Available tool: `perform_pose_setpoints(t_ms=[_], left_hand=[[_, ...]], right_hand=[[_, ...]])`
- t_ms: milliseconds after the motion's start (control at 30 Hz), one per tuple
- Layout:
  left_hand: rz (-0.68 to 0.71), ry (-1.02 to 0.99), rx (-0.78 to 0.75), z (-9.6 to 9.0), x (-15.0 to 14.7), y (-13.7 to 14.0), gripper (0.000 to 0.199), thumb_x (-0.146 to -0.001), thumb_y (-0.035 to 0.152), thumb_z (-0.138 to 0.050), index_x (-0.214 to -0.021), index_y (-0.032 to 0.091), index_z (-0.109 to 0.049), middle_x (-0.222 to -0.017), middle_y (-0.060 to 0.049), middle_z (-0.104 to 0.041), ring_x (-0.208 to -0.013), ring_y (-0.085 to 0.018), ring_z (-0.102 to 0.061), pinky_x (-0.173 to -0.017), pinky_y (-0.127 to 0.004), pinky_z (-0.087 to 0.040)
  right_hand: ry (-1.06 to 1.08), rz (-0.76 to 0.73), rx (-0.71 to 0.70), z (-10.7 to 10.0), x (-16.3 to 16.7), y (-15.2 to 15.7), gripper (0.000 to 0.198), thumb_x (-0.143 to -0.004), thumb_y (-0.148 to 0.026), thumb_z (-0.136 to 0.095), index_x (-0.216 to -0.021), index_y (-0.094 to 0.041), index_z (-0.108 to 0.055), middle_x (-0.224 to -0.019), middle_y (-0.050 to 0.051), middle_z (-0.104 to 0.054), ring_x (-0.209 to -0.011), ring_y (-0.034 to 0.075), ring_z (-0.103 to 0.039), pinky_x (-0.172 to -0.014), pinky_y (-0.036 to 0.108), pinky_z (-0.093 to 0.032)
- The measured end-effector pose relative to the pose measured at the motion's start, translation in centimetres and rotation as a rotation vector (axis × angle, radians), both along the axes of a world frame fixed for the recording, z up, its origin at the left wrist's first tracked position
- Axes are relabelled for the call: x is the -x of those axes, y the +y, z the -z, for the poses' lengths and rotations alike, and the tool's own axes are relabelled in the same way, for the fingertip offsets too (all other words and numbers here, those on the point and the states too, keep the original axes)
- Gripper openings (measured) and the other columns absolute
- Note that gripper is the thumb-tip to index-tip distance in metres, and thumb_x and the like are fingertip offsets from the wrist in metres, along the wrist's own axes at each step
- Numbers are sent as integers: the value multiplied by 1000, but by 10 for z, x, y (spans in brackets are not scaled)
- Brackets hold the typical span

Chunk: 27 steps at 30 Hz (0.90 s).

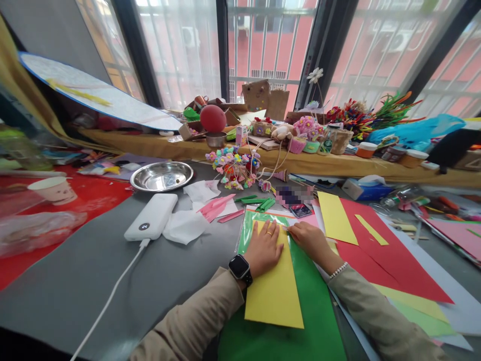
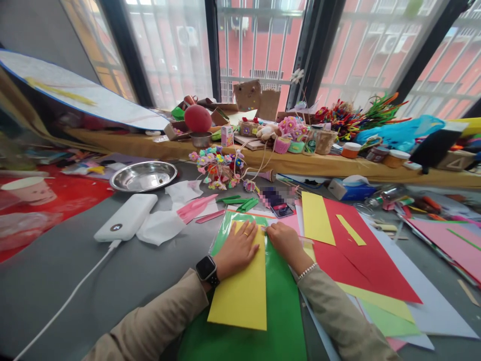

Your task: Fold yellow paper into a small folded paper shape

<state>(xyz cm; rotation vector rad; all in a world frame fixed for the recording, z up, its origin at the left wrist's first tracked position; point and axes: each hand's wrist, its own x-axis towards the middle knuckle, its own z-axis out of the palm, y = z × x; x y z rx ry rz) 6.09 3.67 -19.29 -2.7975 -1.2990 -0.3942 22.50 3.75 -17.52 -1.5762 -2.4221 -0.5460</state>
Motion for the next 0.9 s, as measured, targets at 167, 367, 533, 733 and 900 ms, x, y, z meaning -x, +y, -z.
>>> perform_pose_setpoints(t_ms=[167, 367, 533, 733, 900], left_hand=[[-3, -14, -9, 0, 0, 0, 47, -84, 35, -18, -126, 15, -26, -132, -9, -28, -121, -24, -18, -96, -50, -14], [-4, -18, -30, 0, -1, -1, 44, -85, 34, -18, -126, 19, -25, -131, -9, -31, -121, -25, -20, -95, -51, -15], [-5, -32, -49, 0, 0, -2, 44, -85, 35, -18, -125, 22, -27, -130, -9, -31, -121, -25, -21, -95, -51, -15], [3, -27, -39, 1, -1, -1, 43, -84, 37, -21, -123, 22, -31, -130, -9, -31, -121, -25, -20, -95, -52, -13], [18, -32, -20, 1, -1, -1, 48, -81, 43, -25, -123, 20, -30, -131, -10, -28, -121, -28, -19, -95, -53, -11]], right_hand=[[-31, -52, 12, 0, 0, -11, 17, -79, -15, -46, -70, -17, -61, -62, 1, -60, -61, 13, -52, -52, 23, -27], [-67, -151, 20, -1, 2, -34, 10, -75, -11, -52, -75, -17, -60, -60, 1, -58, -57, 14, -50, -50, 25, -27], [-85, -242, -79, 0, 6, -57, 13, -75, -8, -50, -80, -16, -58, -58, 1, -56, -53, 14, -49, -48, 25, -28], [-117, -335, -157, -4, 10, -89, 21, -79, -4, -38, -85, -12, -57, -58, 2, -55, -50, 13, -48, -45, 26, -30], [-132, -386, -130, -6, 11, -104, 28, -80, -2, -31, -88, -9, -56, -62, 5, -58, -52, 14, -51, -45, 27, -36]])
